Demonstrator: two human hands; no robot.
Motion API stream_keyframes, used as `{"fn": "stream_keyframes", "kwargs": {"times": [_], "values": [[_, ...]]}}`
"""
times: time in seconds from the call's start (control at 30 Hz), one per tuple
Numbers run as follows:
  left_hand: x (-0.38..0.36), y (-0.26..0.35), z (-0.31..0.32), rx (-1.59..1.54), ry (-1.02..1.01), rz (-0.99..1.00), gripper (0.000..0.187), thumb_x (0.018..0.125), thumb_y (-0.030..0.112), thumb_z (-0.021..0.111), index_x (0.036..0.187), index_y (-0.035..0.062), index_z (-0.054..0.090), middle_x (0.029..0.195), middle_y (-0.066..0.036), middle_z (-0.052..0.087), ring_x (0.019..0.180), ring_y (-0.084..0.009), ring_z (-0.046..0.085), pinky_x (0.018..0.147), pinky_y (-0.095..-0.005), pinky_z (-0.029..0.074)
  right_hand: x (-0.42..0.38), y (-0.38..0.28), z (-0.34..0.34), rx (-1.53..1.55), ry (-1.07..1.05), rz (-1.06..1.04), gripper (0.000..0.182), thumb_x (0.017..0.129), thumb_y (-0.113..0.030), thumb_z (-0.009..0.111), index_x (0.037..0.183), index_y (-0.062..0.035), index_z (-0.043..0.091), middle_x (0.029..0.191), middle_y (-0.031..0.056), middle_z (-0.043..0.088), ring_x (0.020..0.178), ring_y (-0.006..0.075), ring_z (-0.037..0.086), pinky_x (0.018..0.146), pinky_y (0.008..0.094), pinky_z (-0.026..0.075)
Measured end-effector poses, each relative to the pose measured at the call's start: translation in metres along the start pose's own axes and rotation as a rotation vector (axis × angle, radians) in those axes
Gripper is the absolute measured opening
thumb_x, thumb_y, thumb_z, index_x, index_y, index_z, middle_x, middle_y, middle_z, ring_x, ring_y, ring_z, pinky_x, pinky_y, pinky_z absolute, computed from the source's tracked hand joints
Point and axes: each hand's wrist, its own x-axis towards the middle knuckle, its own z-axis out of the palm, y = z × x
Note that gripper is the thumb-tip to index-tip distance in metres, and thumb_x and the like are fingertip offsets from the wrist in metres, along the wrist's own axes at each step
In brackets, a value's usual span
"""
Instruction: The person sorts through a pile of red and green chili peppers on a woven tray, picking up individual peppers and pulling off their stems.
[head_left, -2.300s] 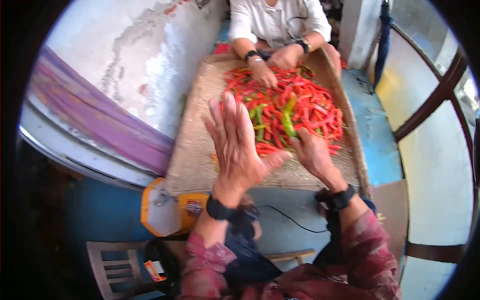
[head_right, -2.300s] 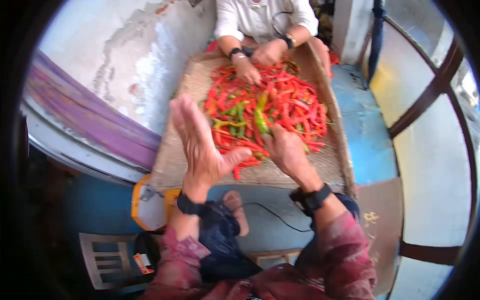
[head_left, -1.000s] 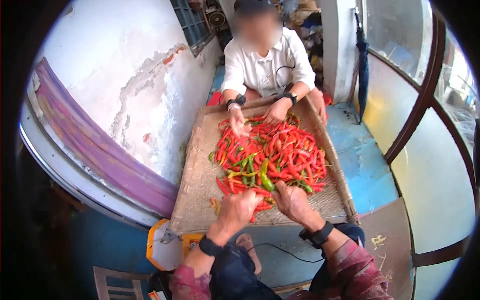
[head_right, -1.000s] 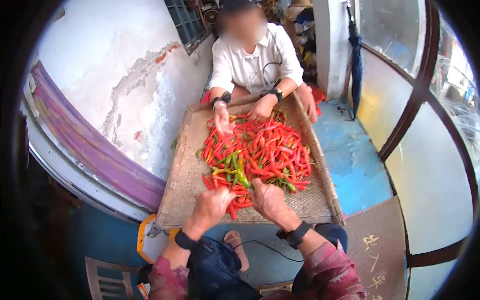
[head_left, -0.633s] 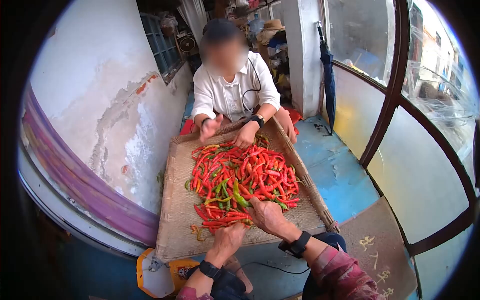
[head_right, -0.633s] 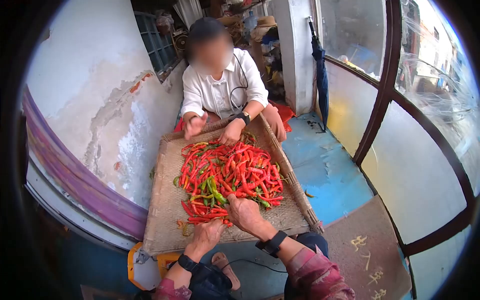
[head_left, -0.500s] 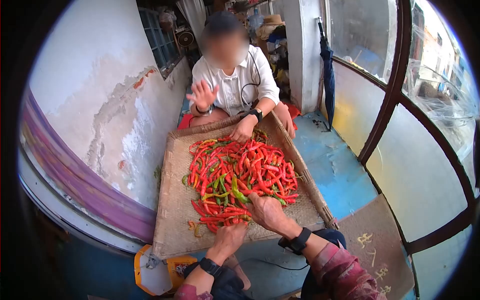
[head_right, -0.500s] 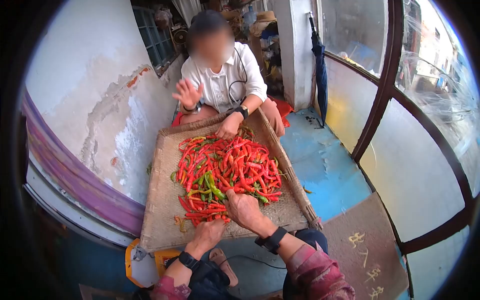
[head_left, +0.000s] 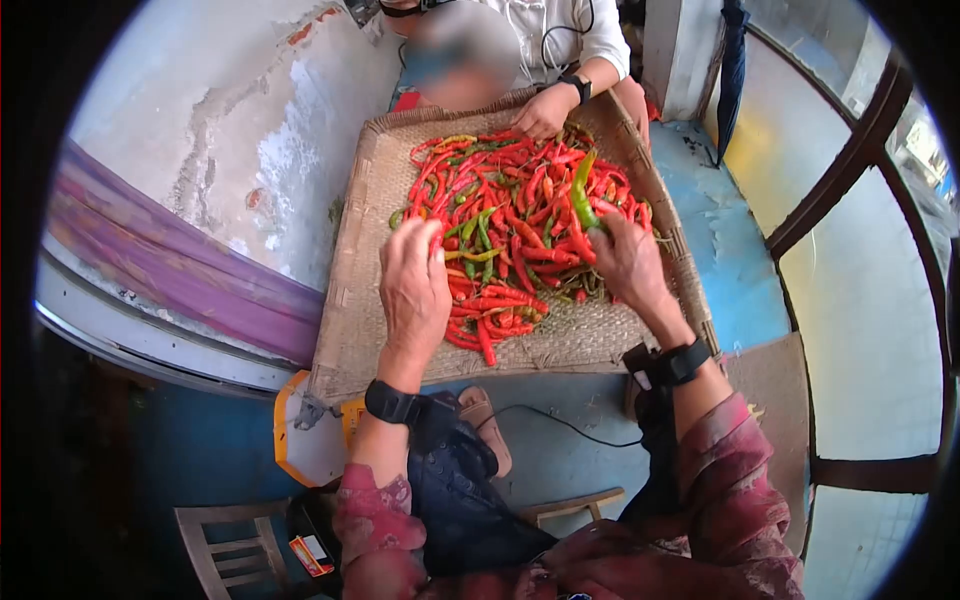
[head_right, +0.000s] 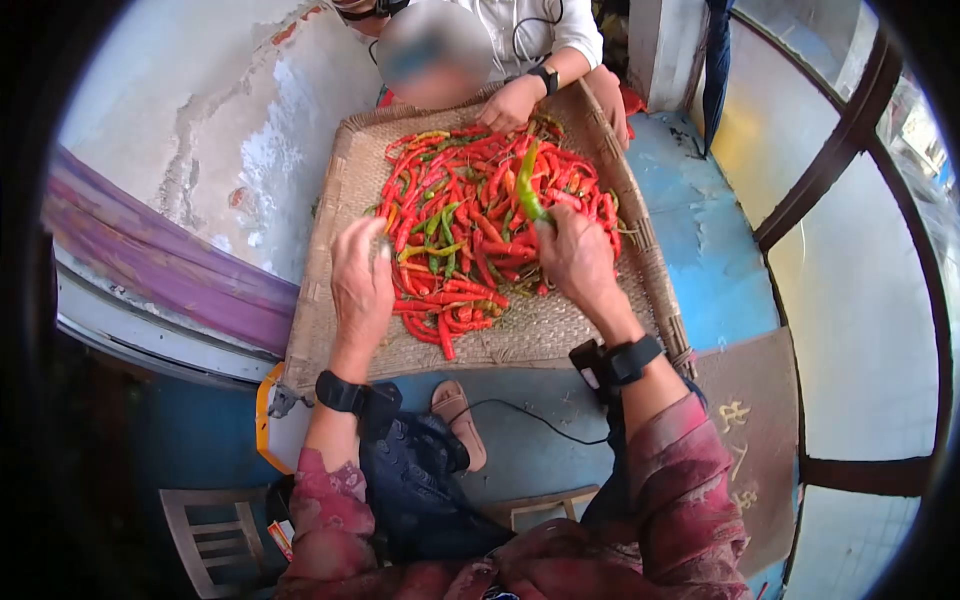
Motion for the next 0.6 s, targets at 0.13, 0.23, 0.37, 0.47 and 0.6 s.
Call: {"fn": "stream_keyframes", "kwargs": {"times": [0.13,0.23,0.37,0.47,0.6], "values": [[-0.004,0.004,0.005,-0.048,-0.021,-0.029,0.057,0.085,0.013,0.058,0.136,0.0018,0.035,0.138,-0.024,0.034,0.128,-0.0399,0.033,0.106,-0.0438,0.03,0.005,0.002,0.001,0.081,0.025,0.147,0.035,0.084,-0.016,0.058,0.114,0.0018,0.053,0.067,0.0215,0.06,0.066,0.0377,0.062,0.06,0.0453,0.048],[-0.011,0.034,-0.027,0.128,0.158,0.119,0.081,0.085,0.036,0.061,0.143,-0.0003,0.017,0.149,-0.025,0.013,0.137,-0.0422,0.015,0.111,-0.0502,0.016,-0.001,-0.002,0.006,0.049,-0.018,0.14,0.046,0.083,-0.015,0.059,0.124,0.0023,0.045,0.068,0.0204,0.061,0.066,0.0363,0.063,0.06,0.0447,0.048],[0.061,0.052,-0.046,-0.12,0.989,0.517,0.09,0.079,0.033,0.067,0.146,0.0028,0.014,0.153,-0.016,0.007,0.142,-0.0315,0.005,0.114,-0.043,0.008,-0.007,-0.015,0.006,0.113,-0.071,0.062,0.047,0.082,-0.014,0.062,0.123,0.0017,0.046,0.065,0.0185,0.06,0.063,0.0358,0.062,0.058,0.0439,0.048],[0.108,0.0,-0.066,0.443,0.705,0.375,0.085,0.085,0.045,0.058,0.147,0.0063,0.013,0.151,-0.022,0.011,0.14,-0.0379,0.006,0.11,-0.0558,0.011,-0.01,-0.014,0.012,0.081,-0.105,0.059,0.046,0.081,-0.013,0.062,0.122,0.0013,0.047,0.063,0.0172,0.059,0.061,0.0351,0.062,0.057,0.0435,0.048],[0.152,-0.023,-0.045,0.655,0.444,0.138,0.087,0.079,0.025,0.062,0.148,0.0117,0.012,0.153,-0.016,0.011,0.141,-0.0368,0.003,0.108,-0.0604,0.003,-0.01,-0.023,0.015,0.07,-0.096,0.066,0.039,0.08,-0.012,0.063,0.116,-0.0007,0.052,0.065,0.018,0.061,0.064,0.0353,0.063,0.058,0.0433,0.049]]}}
